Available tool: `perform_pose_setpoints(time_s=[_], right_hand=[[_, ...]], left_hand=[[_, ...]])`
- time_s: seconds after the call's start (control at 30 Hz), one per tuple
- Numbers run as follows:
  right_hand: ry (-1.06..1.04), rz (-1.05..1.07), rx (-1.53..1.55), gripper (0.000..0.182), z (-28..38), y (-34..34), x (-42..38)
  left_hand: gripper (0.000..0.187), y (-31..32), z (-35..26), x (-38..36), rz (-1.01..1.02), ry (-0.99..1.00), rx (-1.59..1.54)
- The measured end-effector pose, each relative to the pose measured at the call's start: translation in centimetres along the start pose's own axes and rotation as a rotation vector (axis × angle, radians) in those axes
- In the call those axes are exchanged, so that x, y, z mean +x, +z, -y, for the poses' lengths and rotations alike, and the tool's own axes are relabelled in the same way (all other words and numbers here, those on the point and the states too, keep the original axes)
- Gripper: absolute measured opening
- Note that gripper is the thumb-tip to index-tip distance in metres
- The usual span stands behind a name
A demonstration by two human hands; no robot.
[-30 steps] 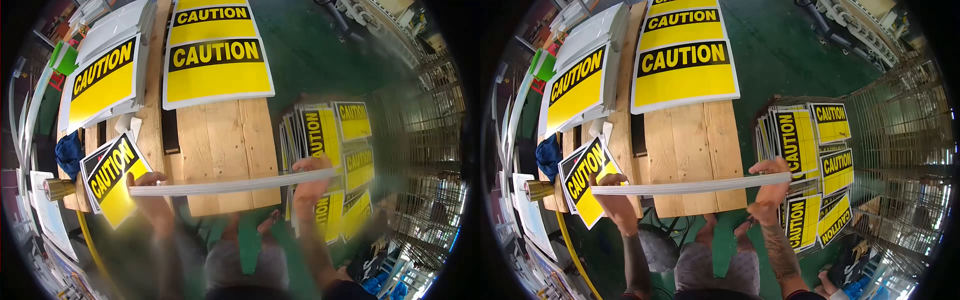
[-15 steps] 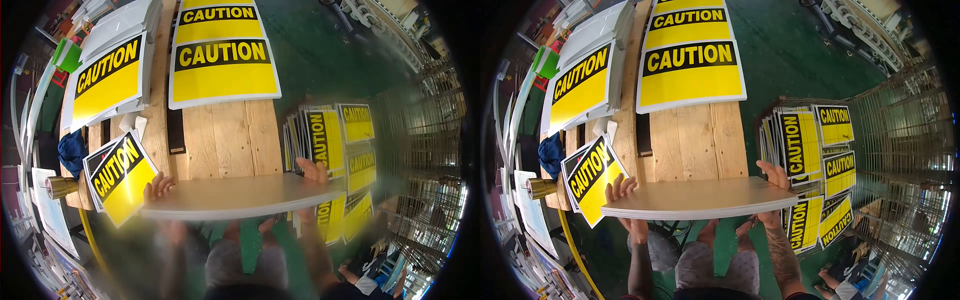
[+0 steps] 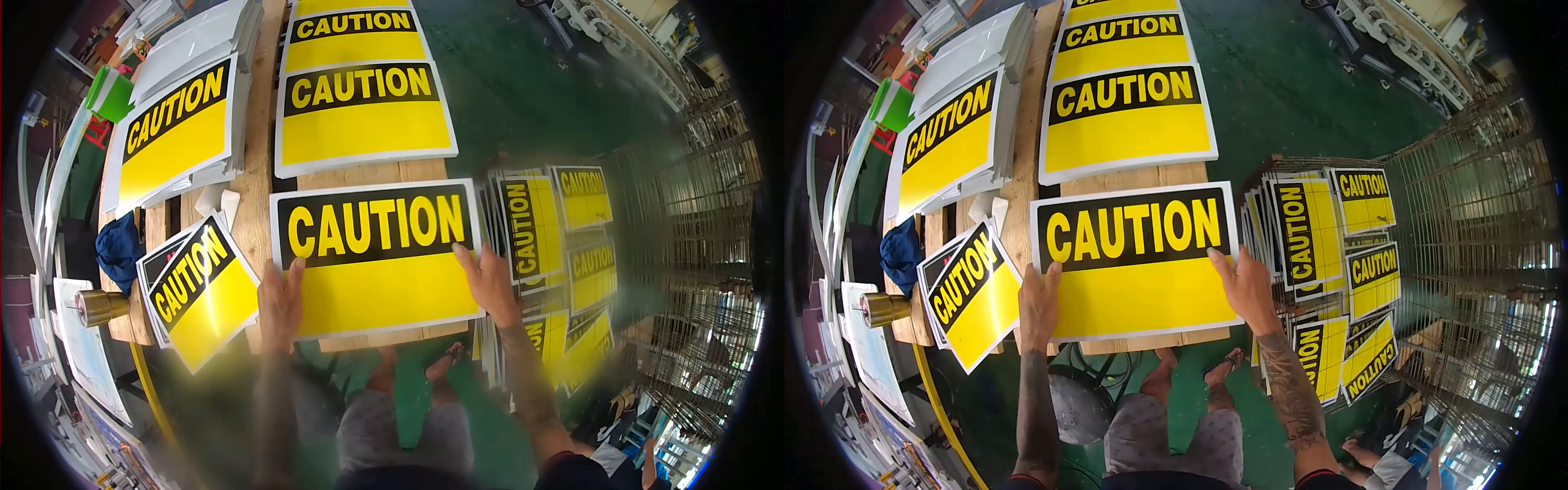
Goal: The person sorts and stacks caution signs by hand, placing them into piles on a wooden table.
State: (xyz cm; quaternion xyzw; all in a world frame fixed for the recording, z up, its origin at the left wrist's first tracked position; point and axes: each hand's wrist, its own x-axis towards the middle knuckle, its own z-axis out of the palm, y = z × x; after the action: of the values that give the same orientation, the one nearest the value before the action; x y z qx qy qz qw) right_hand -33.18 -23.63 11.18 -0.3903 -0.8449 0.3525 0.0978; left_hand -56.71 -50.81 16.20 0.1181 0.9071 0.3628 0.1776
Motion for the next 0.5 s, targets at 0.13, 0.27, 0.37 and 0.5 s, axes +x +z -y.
perform_pose_setpoints(time_s=[0.13, 0.27, 0.37, 0.5], right_hand=[[-0.076, -0.039, -0.074, 0.064, -0.8, 1.0, 0.6], [-0.036, 0.004, -0.066, 0.064, -1.4, 1.8, 0.9], [0.02, 0.0, -0.04, 0.062, -1.6, 2.3, 0.6], [0.191, 0.081, 0.016, 0.068, -1.0, 1.9, 0.2]], left_hand=[[0.047, 2.1, 2.5, 0.6, 0.008, 0.012, 0.018], [0.048, 3.2, 4.2, 1.1, 0.003, 0.012, 0.084], [0.046, 4.2, 6.5, 1.5, -0.037, 0.131, 0.211], [0.042, 4.1, 15.9, 4.2, 0.151, 0.593, 0.544]])
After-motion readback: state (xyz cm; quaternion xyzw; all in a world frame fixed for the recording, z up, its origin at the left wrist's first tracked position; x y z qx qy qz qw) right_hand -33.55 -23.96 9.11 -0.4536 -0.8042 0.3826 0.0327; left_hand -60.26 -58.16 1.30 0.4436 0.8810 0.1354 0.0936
